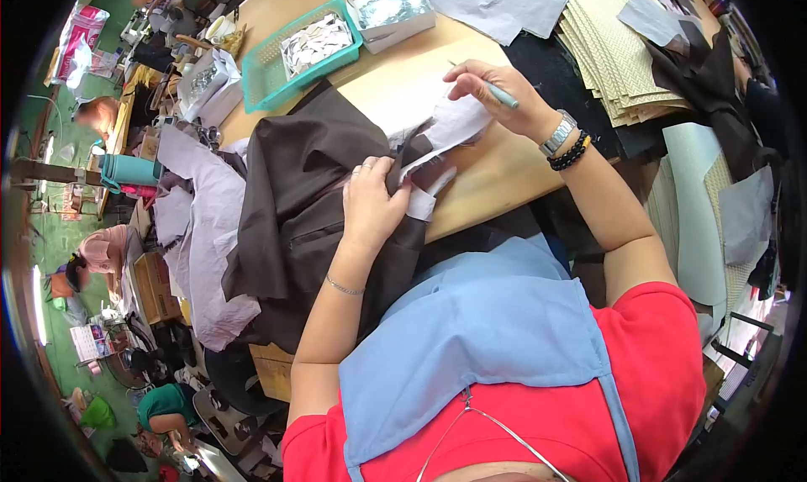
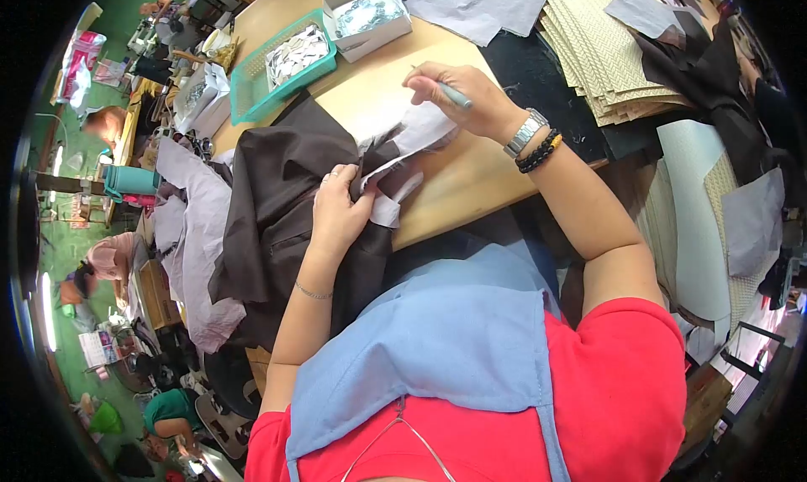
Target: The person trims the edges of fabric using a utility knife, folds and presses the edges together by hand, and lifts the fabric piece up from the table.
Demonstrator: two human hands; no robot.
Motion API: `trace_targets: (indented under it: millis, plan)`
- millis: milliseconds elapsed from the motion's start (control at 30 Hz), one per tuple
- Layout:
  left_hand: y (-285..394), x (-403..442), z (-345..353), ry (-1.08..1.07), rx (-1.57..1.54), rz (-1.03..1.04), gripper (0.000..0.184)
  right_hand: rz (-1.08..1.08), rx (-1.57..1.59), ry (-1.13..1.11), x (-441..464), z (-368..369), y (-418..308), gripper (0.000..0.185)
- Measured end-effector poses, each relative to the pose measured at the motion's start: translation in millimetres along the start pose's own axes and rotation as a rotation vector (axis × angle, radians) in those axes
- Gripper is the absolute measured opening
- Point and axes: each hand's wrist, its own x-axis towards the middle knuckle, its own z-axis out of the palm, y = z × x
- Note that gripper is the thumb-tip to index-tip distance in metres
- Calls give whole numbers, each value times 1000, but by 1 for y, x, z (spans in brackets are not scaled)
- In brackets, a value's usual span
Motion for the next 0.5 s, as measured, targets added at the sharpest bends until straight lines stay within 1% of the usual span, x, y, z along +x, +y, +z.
trace_targets:
  millis: [67, 100, 200, 233, 300, 333, 367, 400, 500]
  plan:
    - [-7, -2, 6, 42, -61, -4, 30, -88, -159, -102, -1, -1, -3, 46]
    - [-1, -2, 1, 58, -91, -35, 26, -216, -253, -95, -4, 5, -3, 38]
    - [-5, 1, 5, 126, -216, -141, 34, -361, -621, -113, -1, 15, 2, 27]
    - [0, 0, 3, 116, -140, -117, 34, -342, -642, -91, 5, 11, 10, 21]
    - [14, -7, -5, 94, 23, -76, 37, -358, -683, -35, 21, -4, 8, 19]
    - [8, -7, 2, 58, 86, -87, 43, -366, -702, -6, 29, -13, -3, 19]
    - [5, -10, 6, 115, 96, -12, 40, -443, -626, 15, 38, -20, -16, 13]
    - [4, -12, 6, 170, 104, 64, 36, -522, -644, 49, 43, -26, -34, 10]
    - [4, -5, -11, 212, -195, -37, 30, -573, -642, 78, 58, -39, -75, 9]
